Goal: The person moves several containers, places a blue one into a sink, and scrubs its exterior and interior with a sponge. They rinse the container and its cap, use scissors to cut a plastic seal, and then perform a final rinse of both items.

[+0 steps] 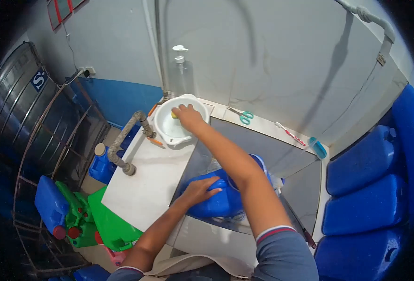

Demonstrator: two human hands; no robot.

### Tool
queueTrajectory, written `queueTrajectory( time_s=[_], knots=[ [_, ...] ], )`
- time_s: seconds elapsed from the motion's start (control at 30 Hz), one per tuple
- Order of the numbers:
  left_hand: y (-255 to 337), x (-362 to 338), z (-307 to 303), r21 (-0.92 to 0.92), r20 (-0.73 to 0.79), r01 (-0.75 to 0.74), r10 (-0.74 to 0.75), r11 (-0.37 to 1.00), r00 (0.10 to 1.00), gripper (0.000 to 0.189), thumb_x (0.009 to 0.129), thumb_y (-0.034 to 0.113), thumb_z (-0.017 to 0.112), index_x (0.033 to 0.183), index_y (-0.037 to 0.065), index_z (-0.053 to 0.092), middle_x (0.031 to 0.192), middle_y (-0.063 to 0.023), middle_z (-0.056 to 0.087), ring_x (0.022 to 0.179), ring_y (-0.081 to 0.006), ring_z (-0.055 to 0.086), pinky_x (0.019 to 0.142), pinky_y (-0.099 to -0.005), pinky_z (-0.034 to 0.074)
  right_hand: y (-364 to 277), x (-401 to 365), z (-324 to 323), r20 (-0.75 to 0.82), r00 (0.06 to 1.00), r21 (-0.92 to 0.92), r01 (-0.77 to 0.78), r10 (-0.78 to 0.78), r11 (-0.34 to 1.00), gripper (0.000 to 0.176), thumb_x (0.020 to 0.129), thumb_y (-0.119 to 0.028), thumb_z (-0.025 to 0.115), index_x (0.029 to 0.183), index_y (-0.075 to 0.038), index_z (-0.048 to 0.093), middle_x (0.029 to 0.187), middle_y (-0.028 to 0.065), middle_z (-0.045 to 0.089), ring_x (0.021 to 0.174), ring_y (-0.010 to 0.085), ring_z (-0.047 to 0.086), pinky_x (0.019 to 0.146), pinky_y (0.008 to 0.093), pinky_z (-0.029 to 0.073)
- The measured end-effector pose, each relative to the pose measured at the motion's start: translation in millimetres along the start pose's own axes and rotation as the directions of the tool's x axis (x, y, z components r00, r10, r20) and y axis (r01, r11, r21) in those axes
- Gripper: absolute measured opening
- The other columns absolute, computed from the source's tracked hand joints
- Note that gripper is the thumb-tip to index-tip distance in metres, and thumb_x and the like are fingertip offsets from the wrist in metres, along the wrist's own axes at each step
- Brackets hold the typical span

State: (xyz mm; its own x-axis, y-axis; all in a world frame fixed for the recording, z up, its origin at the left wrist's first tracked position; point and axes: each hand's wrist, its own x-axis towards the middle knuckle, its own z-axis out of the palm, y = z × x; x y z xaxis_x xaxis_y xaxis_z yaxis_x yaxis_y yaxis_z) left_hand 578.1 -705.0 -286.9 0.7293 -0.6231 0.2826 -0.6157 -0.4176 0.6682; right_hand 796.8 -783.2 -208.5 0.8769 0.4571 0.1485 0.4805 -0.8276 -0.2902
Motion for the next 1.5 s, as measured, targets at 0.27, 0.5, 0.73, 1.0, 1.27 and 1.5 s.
queueTrajectory(
  time_s=[0.27, 0.5, 0.73, 1.0, 1.27, 1.5],
  knots=[
    [-11, 5, 1, 0.069, 0.226, 0.073, -0.087, 0.995, 0.97, 0.043, 0.082, 0.036, 0.055, 0.117, 0.012, 0.052, 0.091, -0.0194, 0.063, 0.082, -0.038, 0.06, 0.072, -0.047, 0.048, -2, 25, 56, 0.147, 0.963, 0.049, -0.237, 0.227, 0.97, 0.041, 0.079, -0.026, 0.05, 0.117, -0.01, 0.05, 0.109, 0.0253, 0.056, 0.107, 0.0379, 0.052, 0.092, 0.0471, 0.038],
    [6, 20, -3, 0.056, 0.172, 0.031, -0.04, 0.998, 0.984, 0.048, 0.084, 0.045, 0.053, 0.118, 0.013, 0.049, 0.083, -0.0238, 0.063, 0.076, -0.043, 0.059, 0.068, -0.0508, 0.047, 6, -158, -110, -0.175, 0.954, 0.294, -0.187, 0.245, 0.937, 0.04, 0.078, -0.02, 0.053, 0.115, -0.004, 0.051, 0.109, 0.0308, 0.053, 0.104, 0.0412, 0.052, 0.09, 0.0435, 0.041],
    [101, 83, 34, 0.141, 0.188, -0.146, 0.118, 0.979, 0.975, 0.04, 0.085, 0.042, 0.054, 0.097, 0.005, 0.053, 0.071, -0.0219, 0.062, 0.068, -0.0402, 0.06, 0.061, -0.0498, 0.047, 13, -356, -85, -0.351, 0.923, -0.222, -0.243, 0.155, 0.944, 0.031, 0.082, -0.019, 0.057, 0.108, -0.002, 0.056, 0.123, 0.0291, 0.045, 0.118, 0.042, 0.042, 0.099, 0.0453, 0.036],
    [157, 93, 69, 0.184, 0.295, -0.315, 0.254, 0.931, 0.921, 0.04, 0.083, 0.039, 0.057, 0.093, 0.0, 0.054, 0.067, -0.0194, 0.062, 0.063, -0.0365, 0.061, 0.057, -0.0472, 0.048, 17, -428, -98, -0.436, 0.87, -0.09, -0.296, 0.23, 0.951, 0.028, 0.082, -0.009, 0.053, 0.107, 0.002, 0.054, 0.125, 0.0285, 0.043, 0.118, 0.0425, 0.041, 0.1, 0.0459, 0.035],
    [183, 90, 86, 0.269, 0.334, -0.335, 0.239, 0.903, 0.912, 0.045, 0.083, 0.041, 0.057, 0.087, -0.003, 0.054, 0.063, -0.018, 0.061, 0.06, -0.0342, 0.061, 0.054, -0.0445, 0.048, 59, -427, -108, -0.317, 0.925, -0.01, -0.225, 0.211, 0.974, 0.018, 0.073, -0.015, 0.056, 0.081, -0.001, 0.063, 0.096, 0.0206, 0.059, 0.088, 0.0379, 0.055, 0.08, 0.0475, 0.044],
    [178, 93, 71, 0.362, 0.333, -0.355, 0.236, 0.862, 0.913, 0.047, 0.083, 0.045, 0.057, 0.087, 0.0, 0.049, 0.057, -0.0151, 0.059, 0.052, -0.0316, 0.06, 0.046, -0.0404, 0.047, 90, -403, -126, -0.105, 0.93, -0.06, -0.359, 0.352, 0.931, 0.022, 0.067, -0.022, 0.054, 0.071, -0.004, 0.066, 0.075, 0.0189, 0.063, 0.08, 0.036, 0.057, 0.074, 0.0456, 0.046]
  ],
)
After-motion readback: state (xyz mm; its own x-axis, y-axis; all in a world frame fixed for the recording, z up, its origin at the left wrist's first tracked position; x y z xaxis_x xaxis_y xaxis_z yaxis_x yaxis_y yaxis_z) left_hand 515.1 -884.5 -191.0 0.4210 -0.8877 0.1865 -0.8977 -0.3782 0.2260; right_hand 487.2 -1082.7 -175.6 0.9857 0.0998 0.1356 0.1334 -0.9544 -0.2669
